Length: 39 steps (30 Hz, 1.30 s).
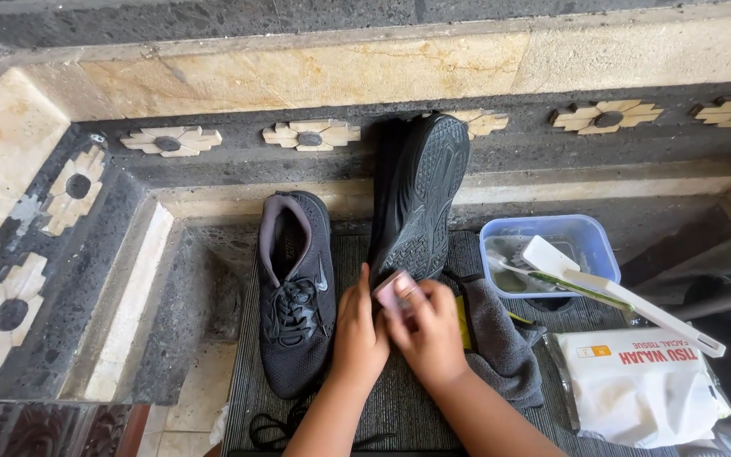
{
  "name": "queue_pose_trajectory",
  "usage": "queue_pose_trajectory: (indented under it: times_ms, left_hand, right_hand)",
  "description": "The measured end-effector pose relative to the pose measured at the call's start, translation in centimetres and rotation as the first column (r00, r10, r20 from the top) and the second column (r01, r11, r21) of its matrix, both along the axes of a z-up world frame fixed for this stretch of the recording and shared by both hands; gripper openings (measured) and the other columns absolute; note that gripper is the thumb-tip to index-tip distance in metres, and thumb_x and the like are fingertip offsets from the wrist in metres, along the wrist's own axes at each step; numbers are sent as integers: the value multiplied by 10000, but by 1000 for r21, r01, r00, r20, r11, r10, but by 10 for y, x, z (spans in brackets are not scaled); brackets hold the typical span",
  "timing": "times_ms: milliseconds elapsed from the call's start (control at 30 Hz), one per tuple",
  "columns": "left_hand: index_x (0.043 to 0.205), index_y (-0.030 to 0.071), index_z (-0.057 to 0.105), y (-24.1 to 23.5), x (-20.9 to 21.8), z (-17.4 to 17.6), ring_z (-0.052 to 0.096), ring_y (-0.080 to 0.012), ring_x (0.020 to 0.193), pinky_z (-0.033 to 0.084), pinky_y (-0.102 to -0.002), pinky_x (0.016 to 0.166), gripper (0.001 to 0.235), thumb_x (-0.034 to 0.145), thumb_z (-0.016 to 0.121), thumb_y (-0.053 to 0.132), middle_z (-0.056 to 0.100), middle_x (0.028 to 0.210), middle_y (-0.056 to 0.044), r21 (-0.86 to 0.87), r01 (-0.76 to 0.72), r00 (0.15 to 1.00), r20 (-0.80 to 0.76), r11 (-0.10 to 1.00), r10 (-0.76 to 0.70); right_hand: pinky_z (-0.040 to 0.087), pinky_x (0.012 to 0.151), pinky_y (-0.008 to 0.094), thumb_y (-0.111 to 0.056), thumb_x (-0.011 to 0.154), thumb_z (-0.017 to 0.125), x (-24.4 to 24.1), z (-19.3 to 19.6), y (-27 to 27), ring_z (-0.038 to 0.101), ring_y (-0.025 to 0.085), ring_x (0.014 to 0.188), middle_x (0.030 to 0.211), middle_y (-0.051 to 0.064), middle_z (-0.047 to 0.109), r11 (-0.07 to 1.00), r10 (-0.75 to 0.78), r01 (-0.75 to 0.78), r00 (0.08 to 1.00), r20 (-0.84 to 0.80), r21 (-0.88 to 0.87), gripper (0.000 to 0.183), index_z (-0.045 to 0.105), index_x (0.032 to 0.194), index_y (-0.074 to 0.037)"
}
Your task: Cleaning the sole of a black sneaker using a brush, cleaning solution, and a cloth on a set of stone steps.
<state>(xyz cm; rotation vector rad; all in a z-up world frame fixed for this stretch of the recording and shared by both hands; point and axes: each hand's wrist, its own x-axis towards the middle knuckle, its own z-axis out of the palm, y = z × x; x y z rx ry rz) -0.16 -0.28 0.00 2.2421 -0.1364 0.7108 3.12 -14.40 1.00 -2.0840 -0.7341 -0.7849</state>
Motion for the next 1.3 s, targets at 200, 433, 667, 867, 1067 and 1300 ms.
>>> queue_pose_trajectory:
  times_ms: [200,433,667,867,1067,1300]
  left_hand:
    - [1592,-10,161,-1,-2,7,496,-424,1335,438,-471,1116,752,962,570,28,527,1463,-265,-4,14,996,-84,1000,-14]
    - [1592,-70,232,-2,1,1,598,-400,1150,496,-453,1024,861,844,648,27,643,1137,-242,148,-81,996,38,986,76]
    - [1587,-55,245,0,-2,16,588,-428,1161,523,-478,988,989,724,727,-42,638,1177,-282,110,-7,998,-55,994,13]
    - [1595,-49,247,2,-2,9,598,-401,1132,503,-465,990,1083,690,824,98,676,1105,-250,90,2,1000,1,996,-2]
    - [1591,-32,267,4,-1,10,586,-374,1145,486,-471,991,1221,590,893,275,678,1146,-233,83,16,1000,2,996,-16]
    - [1575,-56,289,6,0,15,607,-399,1132,494,-494,997,1235,572,935,265,702,1073,-252,-49,66,997,-26,997,-68]
  right_hand:
    - [492,999,451,-147,925,755,7,10,-18,593,377,1126,1263,203,566,998,-57,58,997,-57,13,556,524,1428,-99]
    - [451,921,472,-234,964,594,17,59,-27,602,264,1090,1133,50,603,889,223,-69,928,297,-452,171,705,1063,-320]
    - [418,985,501,-180,994,562,48,66,-47,584,233,1071,1082,30,625,745,528,-173,743,412,-644,160,662,1024,-301]
    - [417,988,524,-225,997,592,49,90,-36,564,223,1089,1099,11,617,704,597,-194,683,421,-684,100,642,1016,-309]
    - [437,988,508,-194,980,603,62,82,-43,570,217,1081,1093,8,603,656,664,-229,628,406,-720,100,616,1011,-289]
    - [411,985,518,-231,933,687,53,93,-29,556,211,1072,1105,-4,606,687,613,-202,676,408,-698,154,637,1047,-321]
